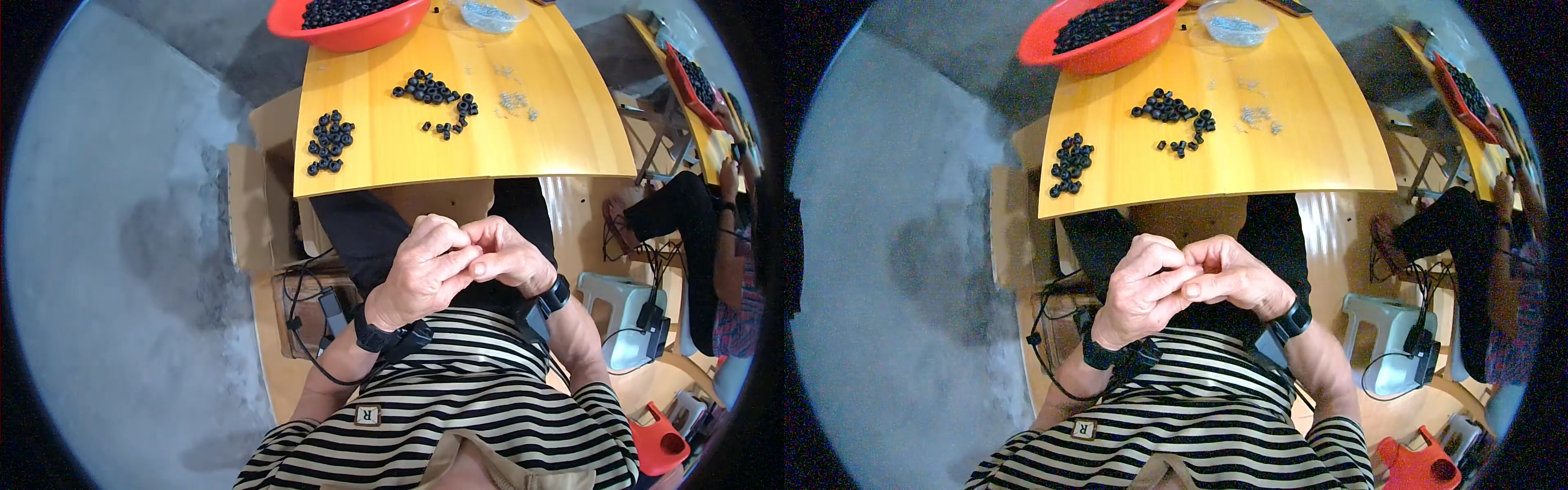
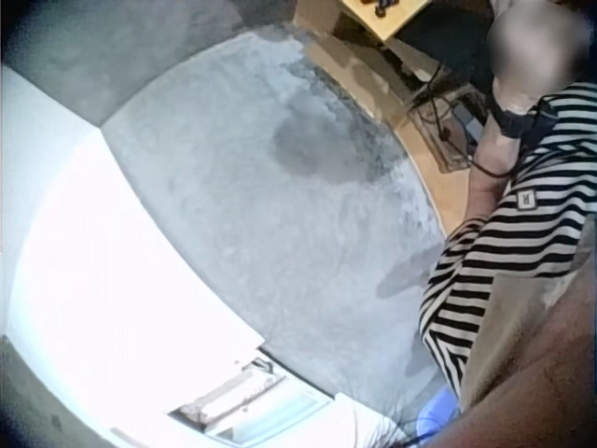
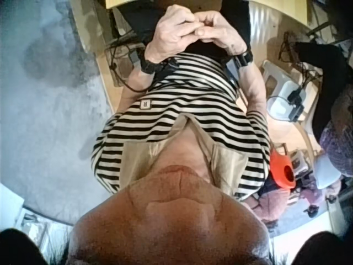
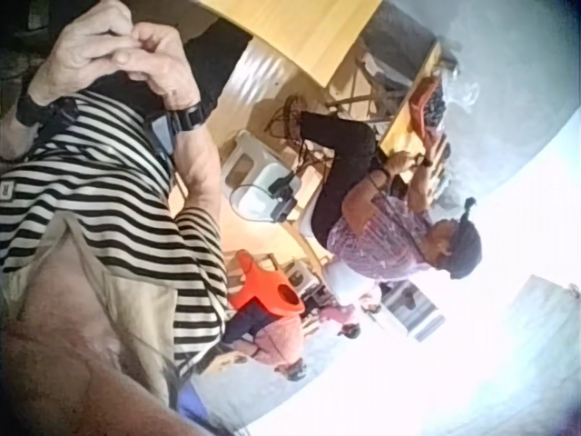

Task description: Insert small metal or plastic rings into black rubber/plastic grommets or plugs.

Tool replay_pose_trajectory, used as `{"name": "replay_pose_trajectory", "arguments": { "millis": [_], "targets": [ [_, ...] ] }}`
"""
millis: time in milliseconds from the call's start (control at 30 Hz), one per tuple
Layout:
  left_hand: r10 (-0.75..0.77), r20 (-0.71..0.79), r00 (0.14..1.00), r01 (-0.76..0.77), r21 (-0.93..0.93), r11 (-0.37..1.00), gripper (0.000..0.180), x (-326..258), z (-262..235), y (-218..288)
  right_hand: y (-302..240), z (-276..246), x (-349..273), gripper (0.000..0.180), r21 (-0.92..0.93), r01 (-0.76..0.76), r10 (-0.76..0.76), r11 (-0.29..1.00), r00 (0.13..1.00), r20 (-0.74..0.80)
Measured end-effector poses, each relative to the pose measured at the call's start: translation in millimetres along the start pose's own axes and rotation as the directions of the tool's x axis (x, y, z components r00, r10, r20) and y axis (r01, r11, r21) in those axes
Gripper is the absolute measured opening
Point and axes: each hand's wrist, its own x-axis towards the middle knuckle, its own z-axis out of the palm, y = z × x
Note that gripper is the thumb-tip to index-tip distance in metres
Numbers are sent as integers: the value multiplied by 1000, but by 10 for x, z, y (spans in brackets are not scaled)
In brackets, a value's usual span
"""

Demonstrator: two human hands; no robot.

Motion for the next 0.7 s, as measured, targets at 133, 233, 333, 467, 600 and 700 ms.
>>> {"name": "replay_pose_trajectory", "arguments": {
  "millis": [133, 233, 333, 467, 600, 700],
  "targets": [
    [-9, 19, 1000, 9, 16, 1000, 30, -45, -1, -32, -21, 26, 19, 22, -123, 29, -31, 992, 999, -14],
    [-20, 39, 999, 22, -32, 999, 28, -29, -17, -13, 5, 44, 17, 25, -139, 81, -85, 987, 996, -25],
    [-103, 73, 992, 109, -78, 991, 29, -44, -29, -50, 104, 23, 28, 27, -145, 127, -136, 981, 989, -52],
    [-201, 75, 977, 209, -109, 972, 29, -96, -30, -66, 199, 38, 58, 26, -67, 138, -141, 988, 989, -44],
    [-227, 56, 972, 232, -127, 964, 27, -145, -1, -117, 188, 71, 46, 25, 20, 97, -96, 995, 994, -61],
    [-218, 43, 975, 222, -114, 968, 27, -152, -8, -129, 170, 112, 54, 25, 60, 67, -63, 996, 996, -69]
  ]
}}
